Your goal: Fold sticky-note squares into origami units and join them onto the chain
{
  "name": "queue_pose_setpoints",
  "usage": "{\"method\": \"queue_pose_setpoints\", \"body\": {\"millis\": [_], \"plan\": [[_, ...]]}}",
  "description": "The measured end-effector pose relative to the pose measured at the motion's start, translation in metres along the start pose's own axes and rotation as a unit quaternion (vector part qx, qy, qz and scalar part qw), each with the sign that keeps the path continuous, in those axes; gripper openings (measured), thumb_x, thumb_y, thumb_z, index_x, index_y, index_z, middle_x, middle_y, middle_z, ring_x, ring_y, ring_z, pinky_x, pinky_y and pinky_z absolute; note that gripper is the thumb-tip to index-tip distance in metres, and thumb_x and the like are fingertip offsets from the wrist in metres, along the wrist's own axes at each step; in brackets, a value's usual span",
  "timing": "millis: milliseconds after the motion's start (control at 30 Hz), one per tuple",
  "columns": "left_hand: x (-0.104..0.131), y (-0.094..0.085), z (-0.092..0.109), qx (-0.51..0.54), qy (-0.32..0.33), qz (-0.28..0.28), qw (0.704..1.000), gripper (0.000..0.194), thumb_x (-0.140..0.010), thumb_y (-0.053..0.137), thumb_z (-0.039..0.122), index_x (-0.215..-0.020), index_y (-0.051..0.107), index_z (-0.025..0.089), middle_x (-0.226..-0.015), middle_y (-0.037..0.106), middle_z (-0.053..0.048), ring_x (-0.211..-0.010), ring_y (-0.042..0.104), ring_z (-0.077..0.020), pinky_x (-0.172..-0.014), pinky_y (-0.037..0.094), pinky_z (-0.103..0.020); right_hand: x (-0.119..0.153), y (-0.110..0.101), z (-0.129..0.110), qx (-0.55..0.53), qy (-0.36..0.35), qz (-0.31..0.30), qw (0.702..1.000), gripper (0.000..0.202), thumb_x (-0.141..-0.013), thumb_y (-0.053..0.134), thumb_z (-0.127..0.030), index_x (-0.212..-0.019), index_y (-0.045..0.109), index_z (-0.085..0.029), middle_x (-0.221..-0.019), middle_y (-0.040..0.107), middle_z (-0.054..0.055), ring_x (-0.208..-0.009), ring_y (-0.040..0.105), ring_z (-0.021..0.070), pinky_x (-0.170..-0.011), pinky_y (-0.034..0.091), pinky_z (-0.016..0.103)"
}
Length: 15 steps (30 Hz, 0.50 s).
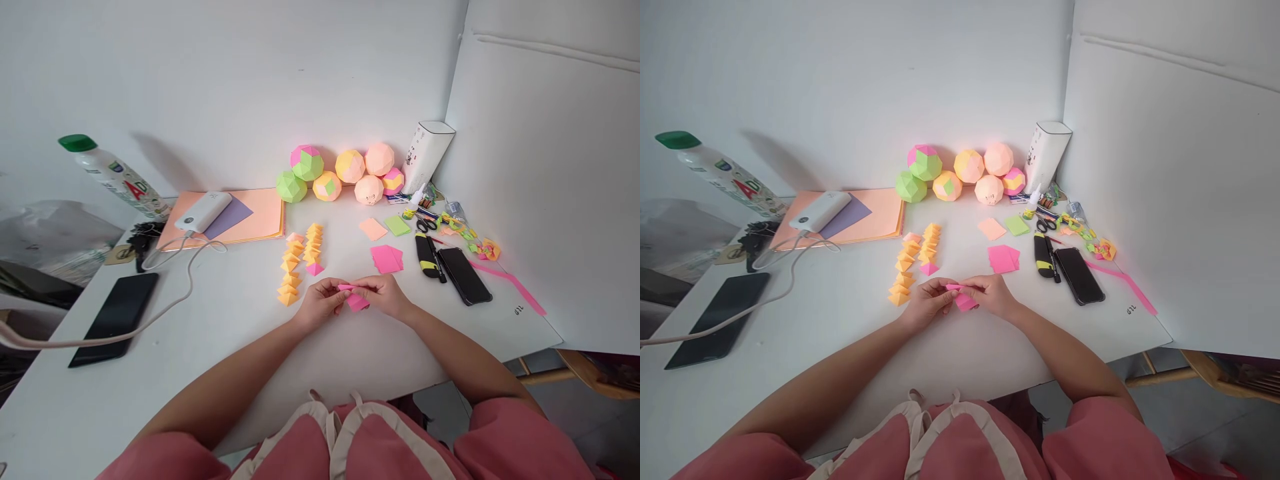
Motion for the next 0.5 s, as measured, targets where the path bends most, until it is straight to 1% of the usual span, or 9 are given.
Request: {"method": "queue_pose_setpoints", "body": {"millis": [167,300,500], "plan": [[0.0000,0.0001,0.0000,0.011,-0.001,-0.001,1.000,0.029,-0.068,0.071,0.039,-0.081,0.061,0.015,-0.056,0.054,0.004,-0.044,0.045,-0.0056,-0.044,0.038,-0.021,0.0009,-0.0001,-0.0014,-0.046,0.042,-0.019,0.998,0.030,-0.077,0.062,-0.038,-0.093,0.072,-0.014,-0.063,0.064,0.002,-0.051,0.058,0.0119,-0.046,0.050,0.024],[0.0010,0.0003,0.0018,0.005,-0.005,0.001,1.000,0.027,-0.069,0.069,0.040,-0.077,0.060,0.016,-0.050,0.051,0.005,-0.042,0.044,-0.0057,-0.044,0.035,-0.020,0.0013,0.0000,-0.0039,-0.061,0.066,-0.031,0.995,0.031,-0.077,0.062,-0.040,-0.090,0.071,-0.013,-0.061,0.063,0.001,-0.049,0.057,0.0116,-0.045,0.050,0.025],[0.0017,0.0000,0.0017,-0.005,-0.009,-0.005,1.000,0.027,-0.072,0.067,0.040,-0.076,0.058,0.016,-0.045,0.049,0.006,-0.041,0.042,-0.0062,-0.043,0.032,-0.020,0.0008,-0.0011,-0.0034,-0.066,0.083,-0.051,0.993,0.031,-0.078,0.061,-0.041,-0.089,0.070,-0.013,-0.060,0.063,0.001,-0.048,0.058,0.0114,-0.045,0.049,0.025]]}}
Point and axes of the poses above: each hand's wrist, its own x-axis away from the middle knuckle, its own y-axis out of the palm, z = x × y, the point moved 2 cm from there along -x, towards the middle knuckle
